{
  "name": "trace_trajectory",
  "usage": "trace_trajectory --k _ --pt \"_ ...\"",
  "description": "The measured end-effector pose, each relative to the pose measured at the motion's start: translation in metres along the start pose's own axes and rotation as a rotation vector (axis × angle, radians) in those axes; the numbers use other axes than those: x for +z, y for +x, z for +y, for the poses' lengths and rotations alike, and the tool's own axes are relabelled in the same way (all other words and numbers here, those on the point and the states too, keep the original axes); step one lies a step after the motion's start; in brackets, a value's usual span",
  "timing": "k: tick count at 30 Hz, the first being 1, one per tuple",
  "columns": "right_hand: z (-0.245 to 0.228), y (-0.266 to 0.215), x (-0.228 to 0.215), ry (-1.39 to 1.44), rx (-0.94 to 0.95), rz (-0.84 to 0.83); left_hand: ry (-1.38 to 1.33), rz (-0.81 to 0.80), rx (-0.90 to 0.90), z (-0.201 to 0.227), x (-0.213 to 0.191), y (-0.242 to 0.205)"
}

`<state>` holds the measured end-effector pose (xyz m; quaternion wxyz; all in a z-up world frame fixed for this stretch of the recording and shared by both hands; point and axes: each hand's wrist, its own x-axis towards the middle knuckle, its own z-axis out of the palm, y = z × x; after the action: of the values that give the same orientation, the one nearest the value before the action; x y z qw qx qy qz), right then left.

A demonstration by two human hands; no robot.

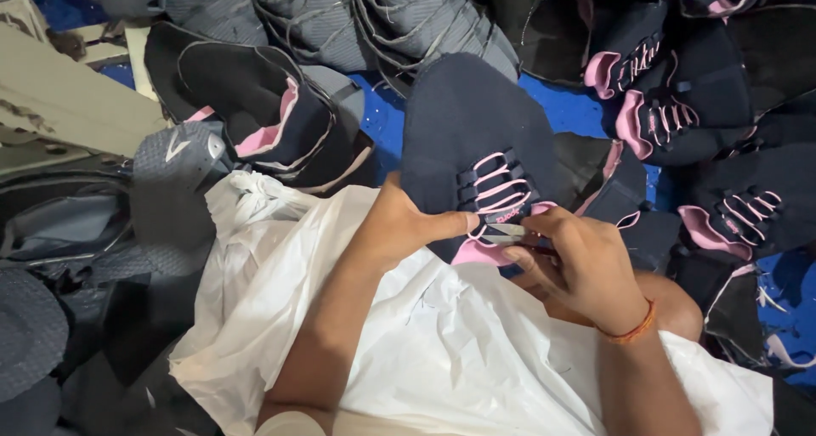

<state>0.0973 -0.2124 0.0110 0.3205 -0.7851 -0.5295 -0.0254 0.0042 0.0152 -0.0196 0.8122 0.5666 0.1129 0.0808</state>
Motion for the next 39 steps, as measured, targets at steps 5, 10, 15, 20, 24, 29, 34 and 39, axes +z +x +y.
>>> trace_trajectory --k 5,10,15,20,24,29,34,39 --pt "-0.003 0.003 -0.005 -0.029 -0.068 -0.022 -0.005 -0.063 -0.041 -0.006 -0.002 -0.001" --pt "-0.002 0.002 -0.009 -0.031 -0.105 -0.056 -0.049 -0.114 -0.048 -0.002 -0.004 -0.003" --pt "0.001 0.001 -0.011 -0.036 -0.128 -0.083 -0.105 -0.141 -0.042 -0.001 -0.003 -0.003" --pt "0.000 0.000 -0.016 -0.103 -0.170 -0.096 -0.177 -0.169 -0.052 -0.007 -0.003 -0.002" --pt "0.003 -0.005 -0.011 -0.024 -0.121 -0.090 -0.194 -0.178 -0.062 -0.007 -0.004 -0.001" --pt "-0.001 -0.003 -0.010 0.045 0.012 -0.129 -0.146 -0.143 -0.070 -0.006 -0.004 -0.002" --pt "-0.001 0.000 -0.009 0.028 -0.078 -0.101 -0.175 -0.171 -0.051 -0.012 -0.006 -0.001" --pt "-0.003 0.001 -0.013 -0.023 -0.126 -0.100 -0.154 -0.211 -0.008 -0.009 -0.004 0.000"
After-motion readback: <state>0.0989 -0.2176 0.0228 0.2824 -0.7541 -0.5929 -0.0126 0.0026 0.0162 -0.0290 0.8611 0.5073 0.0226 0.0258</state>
